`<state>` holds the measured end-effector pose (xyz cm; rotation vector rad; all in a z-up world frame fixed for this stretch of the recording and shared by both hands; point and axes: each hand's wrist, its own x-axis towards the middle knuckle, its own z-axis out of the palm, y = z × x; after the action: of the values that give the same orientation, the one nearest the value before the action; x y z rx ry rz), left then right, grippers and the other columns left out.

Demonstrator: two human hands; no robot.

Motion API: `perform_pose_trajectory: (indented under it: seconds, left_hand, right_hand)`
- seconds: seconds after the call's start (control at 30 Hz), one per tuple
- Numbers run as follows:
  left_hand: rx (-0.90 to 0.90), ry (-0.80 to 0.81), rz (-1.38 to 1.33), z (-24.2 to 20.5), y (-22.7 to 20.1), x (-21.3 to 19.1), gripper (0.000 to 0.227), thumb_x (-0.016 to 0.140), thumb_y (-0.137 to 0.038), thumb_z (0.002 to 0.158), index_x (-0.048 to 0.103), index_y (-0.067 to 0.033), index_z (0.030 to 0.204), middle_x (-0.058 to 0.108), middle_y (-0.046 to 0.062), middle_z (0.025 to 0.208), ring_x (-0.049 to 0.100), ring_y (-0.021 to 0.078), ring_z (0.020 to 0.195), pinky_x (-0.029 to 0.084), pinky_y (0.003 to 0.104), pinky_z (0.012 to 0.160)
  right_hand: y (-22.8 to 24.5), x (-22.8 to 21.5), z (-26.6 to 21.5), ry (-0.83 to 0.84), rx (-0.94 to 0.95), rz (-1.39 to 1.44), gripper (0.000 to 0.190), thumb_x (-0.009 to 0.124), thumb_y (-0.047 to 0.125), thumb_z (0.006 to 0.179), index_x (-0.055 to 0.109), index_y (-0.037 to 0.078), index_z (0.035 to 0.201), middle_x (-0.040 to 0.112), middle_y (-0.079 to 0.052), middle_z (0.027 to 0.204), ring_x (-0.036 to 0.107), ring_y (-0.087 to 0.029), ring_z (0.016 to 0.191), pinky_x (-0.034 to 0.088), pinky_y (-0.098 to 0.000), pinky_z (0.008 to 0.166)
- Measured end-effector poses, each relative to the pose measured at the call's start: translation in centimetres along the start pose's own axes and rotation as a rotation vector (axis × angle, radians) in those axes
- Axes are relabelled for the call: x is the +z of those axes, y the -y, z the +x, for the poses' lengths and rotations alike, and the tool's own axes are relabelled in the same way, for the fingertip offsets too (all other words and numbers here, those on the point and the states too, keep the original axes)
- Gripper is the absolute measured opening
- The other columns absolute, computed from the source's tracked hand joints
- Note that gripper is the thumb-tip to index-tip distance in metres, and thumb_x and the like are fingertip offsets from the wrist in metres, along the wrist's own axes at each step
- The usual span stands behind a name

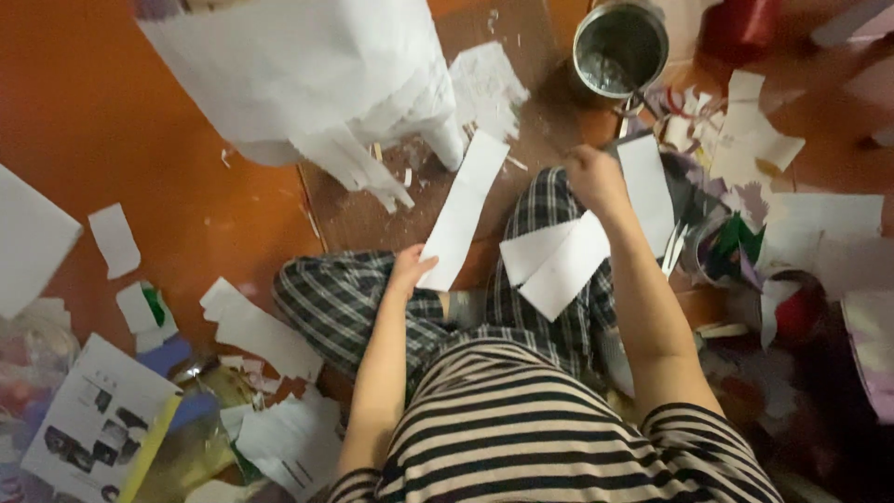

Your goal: Apply glue-soaked paper strips to a lantern frame to create a paper-mache structure.

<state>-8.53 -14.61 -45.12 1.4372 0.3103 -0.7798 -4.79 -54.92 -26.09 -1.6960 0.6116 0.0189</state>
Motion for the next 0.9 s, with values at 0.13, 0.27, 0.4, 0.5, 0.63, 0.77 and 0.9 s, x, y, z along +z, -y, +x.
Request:
perform_pose_trajectory:
  seconds: [0.13, 0.27, 0.4, 0.5, 0.63, 0.77, 0.9]
  left_hand:
    - [0.062, -0.025, 0.104, -1.2, -1.6, 0.4, 0.036, 0.076, -0.008, 0.087, 0.066, 0.0022, 0.120, 0.075, 0.010, 0.106, 0.071, 0.0191, 0.091, 0.056, 0.034, 0.079]
    - [0.138, -0.098, 0.199, -0.8, -0.7, 0.1, 0.038, 0.077, -0.010, 0.086, 0.063, 0.0019, 0.120, 0.072, 0.011, 0.107, 0.068, 0.0218, 0.097, 0.054, 0.036, 0.083]
    - [0.245, -0.198, 0.386, -0.6, 0.5, -0.1, 0.041, 0.081, -0.012, 0.085, 0.063, 0.0030, 0.118, 0.071, 0.016, 0.112, 0.067, 0.0280, 0.104, 0.053, 0.039, 0.088]
    - [0.291, -0.259, 0.532, -1.9, -0.8, 1.0, 0.038, 0.080, -0.013, 0.084, 0.064, 0.0020, 0.115, 0.071, 0.021, 0.111, 0.068, 0.0340, 0.105, 0.053, 0.042, 0.089]
    - [0.438, -0.311, 0.665, -3.4, -2.0, 1.9, 0.034, 0.074, -0.008, 0.088, 0.062, 0.0016, 0.118, 0.067, 0.023, 0.117, 0.063, 0.0416, 0.111, 0.051, 0.046, 0.090]
    - [0.496, -0.347, 0.755, -4.6, -2.7, 2.1, 0.035, 0.071, -0.007, 0.092, 0.059, 0.0012, 0.124, 0.060, 0.024, 0.125, 0.059, 0.0444, 0.113, 0.050, 0.048, 0.088]
    - [0.491, -0.407, 0.784, -4.7, -2.8, 2.1, 0.031, 0.075, -0.010, 0.089, 0.062, -0.0009, 0.116, 0.061, 0.023, 0.120, 0.061, 0.0427, 0.110, 0.051, 0.046, 0.088]
  right_hand:
    - [-1.1, 5.6, -3.9, 0.263, -0.357, -1.097, 0.034, 0.053, 0.008, 0.096, 0.066, 0.014, 0.127, 0.073, -0.019, 0.095, 0.072, -0.038, 0.085, 0.057, -0.0514, 0.072]
    - [-4.1, 11.5, -3.7, 0.169, -0.505, -1.262, 0.046, 0.060, 0.008, 0.088, 0.056, 0.003, 0.134, 0.071, -0.021, 0.087, 0.072, -0.035, 0.075, 0.058, -0.0448, 0.059]
    - [-5.3, 13.4, -4.1, -0.020, -0.487, -1.241, 0.044, 0.060, 0.007, 0.095, 0.054, -0.007, 0.135, 0.070, -0.019, 0.080, 0.071, -0.033, 0.070, 0.056, -0.0410, 0.055]
    - [-5.1, 14.7, -9.0, 0.366, -0.173, -1.454, 0.058, 0.057, 0.008, 0.095, 0.037, -0.013, 0.145, 0.070, -0.020, 0.073, 0.072, -0.025, 0.058, 0.058, -0.0358, 0.041]
    - [-10.5, 15.6, -11.0, 0.480, -0.362, -1.453, 0.054, 0.055, 0.009, 0.097, 0.041, -0.013, 0.145, 0.072, -0.020, 0.076, 0.072, -0.028, 0.062, 0.057, -0.0386, 0.048]
    - [-6.7, 14.5, -6.3, 0.199, -0.408, -1.161, 0.048, 0.056, 0.008, 0.093, 0.048, -0.013, 0.136, 0.071, -0.022, 0.076, 0.071, -0.036, 0.066, 0.059, -0.0440, 0.054]
    - [-10.1, 15.1, -4.1, 0.008, -0.404, -1.172, 0.044, 0.059, 0.006, 0.095, 0.050, -0.014, 0.133, 0.072, -0.021, 0.082, 0.072, -0.034, 0.073, 0.060, -0.0424, 0.062]
